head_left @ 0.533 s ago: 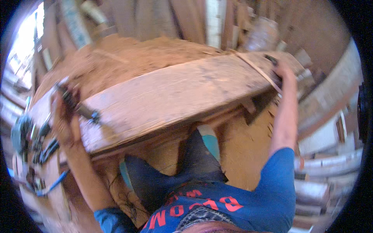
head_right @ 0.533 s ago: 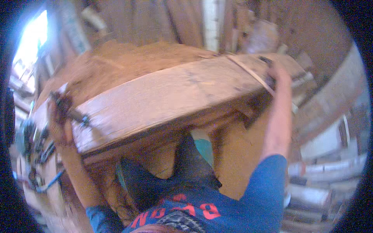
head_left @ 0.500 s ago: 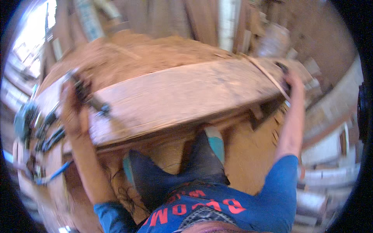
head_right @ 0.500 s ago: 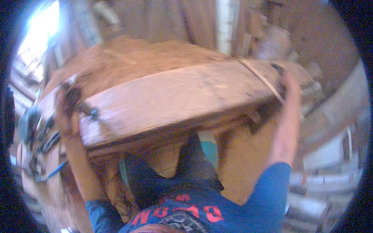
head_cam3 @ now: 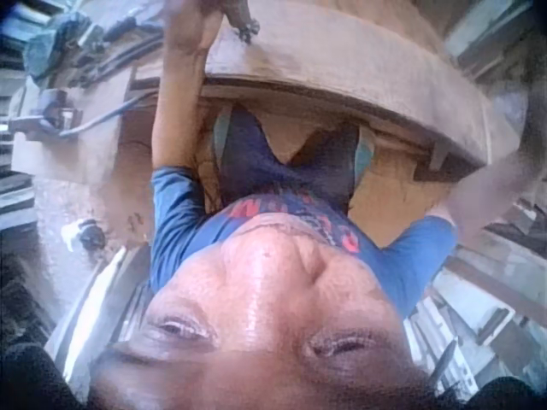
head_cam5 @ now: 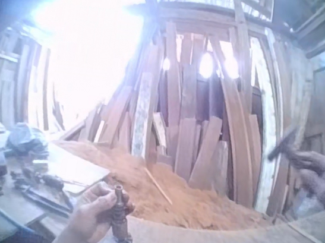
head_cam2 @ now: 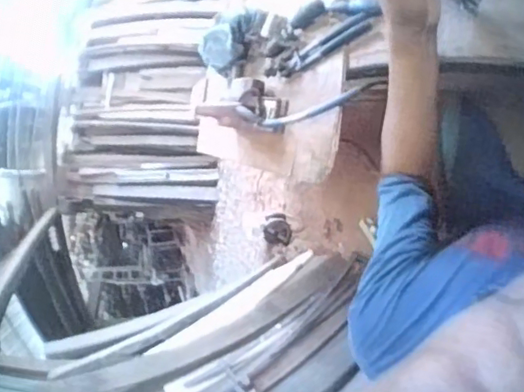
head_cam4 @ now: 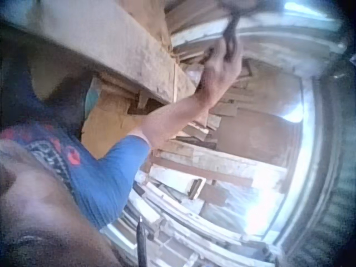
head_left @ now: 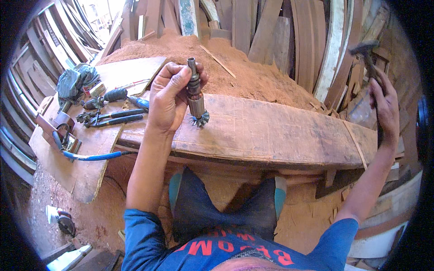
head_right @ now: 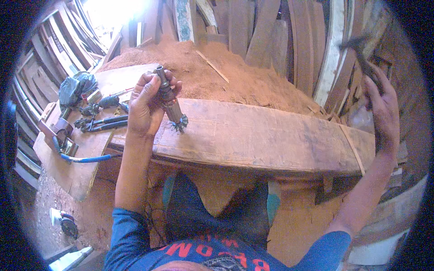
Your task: The person walks through a cluttered workshop to a workbench and assembles a small metal tool component. They insert a cylindrical part into a larger assembly and use a hammer to tap it into place, then handle a small metal ring.
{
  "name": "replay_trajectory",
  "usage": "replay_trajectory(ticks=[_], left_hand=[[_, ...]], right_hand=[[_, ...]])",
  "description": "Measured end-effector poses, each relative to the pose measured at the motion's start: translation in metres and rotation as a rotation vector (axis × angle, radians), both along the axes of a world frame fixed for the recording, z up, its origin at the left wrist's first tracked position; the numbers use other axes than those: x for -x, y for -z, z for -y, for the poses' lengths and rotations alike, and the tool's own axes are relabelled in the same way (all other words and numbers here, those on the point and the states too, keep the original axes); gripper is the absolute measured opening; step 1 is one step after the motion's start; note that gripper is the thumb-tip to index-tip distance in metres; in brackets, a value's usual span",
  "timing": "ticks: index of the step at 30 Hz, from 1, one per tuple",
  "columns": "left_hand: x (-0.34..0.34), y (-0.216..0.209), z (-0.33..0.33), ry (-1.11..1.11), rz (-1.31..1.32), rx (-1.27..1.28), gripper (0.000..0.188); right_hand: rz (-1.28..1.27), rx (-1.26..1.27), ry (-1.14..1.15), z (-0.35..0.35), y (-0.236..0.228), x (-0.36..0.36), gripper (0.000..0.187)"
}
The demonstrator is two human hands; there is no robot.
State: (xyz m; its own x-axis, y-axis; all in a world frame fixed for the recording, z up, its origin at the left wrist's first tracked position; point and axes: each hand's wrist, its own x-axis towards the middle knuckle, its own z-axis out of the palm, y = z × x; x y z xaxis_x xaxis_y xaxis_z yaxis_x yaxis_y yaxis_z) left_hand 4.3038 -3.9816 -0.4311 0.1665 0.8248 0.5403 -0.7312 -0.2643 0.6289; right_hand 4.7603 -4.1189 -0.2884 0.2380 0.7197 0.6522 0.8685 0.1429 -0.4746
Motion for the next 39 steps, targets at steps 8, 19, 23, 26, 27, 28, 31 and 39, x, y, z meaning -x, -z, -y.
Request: replay_trajectory(ticks=[8, 19, 23, 26, 27, 28, 31, 39], left_hand=[[-0.003, -0.004, 0.005, -0.033, 0.011, 0.027, 0.009], [-0.004, -0.006, 0.005, -0.006, 0.032, 0.046, 0.009], [-0.003, -0.006, 0.005, -0.005, 0.018, 0.048, 0.009], [-0.003, -0.007, 0.007, -0.012, 0.016, 0.051, 0.009], [-0.002, -0.006, 0.007, -0.015, 0.018, 0.052, 0.01], [-0.002, -0.006, 0.006, -0.011, 0.019, 0.046, 0.01], [-0.002, -0.004, 0.004, -0.005, 0.022, 0.034, 0.01], [-0.005, -0.006, 0.008, -0.026, 0.016, 0.047, 0.008]], right_hand=[[0.521, -0.11, -0.853, -0.065, -0.032, 0.211, 0.04], [0.513, -0.07, -0.878, -0.081, -0.024, 0.228, 0.041], [0.544, 0.006, -0.918, -0.081, -0.026, 0.228, 0.041], [0.546, -0.073, -0.891, -0.085, -0.023, 0.227, 0.042], [0.521, -0.09, -0.936, -0.088, -0.022, 0.226, 0.042], [0.499, -0.109, -0.978, -0.089, -0.021, 0.225, 0.042], [0.554, 0.121, -0.855, -0.08, -0.029, 0.229, 0.041], [0.478, -0.137, -0.917, -0.085, -0.02, 0.225, 0.043]])
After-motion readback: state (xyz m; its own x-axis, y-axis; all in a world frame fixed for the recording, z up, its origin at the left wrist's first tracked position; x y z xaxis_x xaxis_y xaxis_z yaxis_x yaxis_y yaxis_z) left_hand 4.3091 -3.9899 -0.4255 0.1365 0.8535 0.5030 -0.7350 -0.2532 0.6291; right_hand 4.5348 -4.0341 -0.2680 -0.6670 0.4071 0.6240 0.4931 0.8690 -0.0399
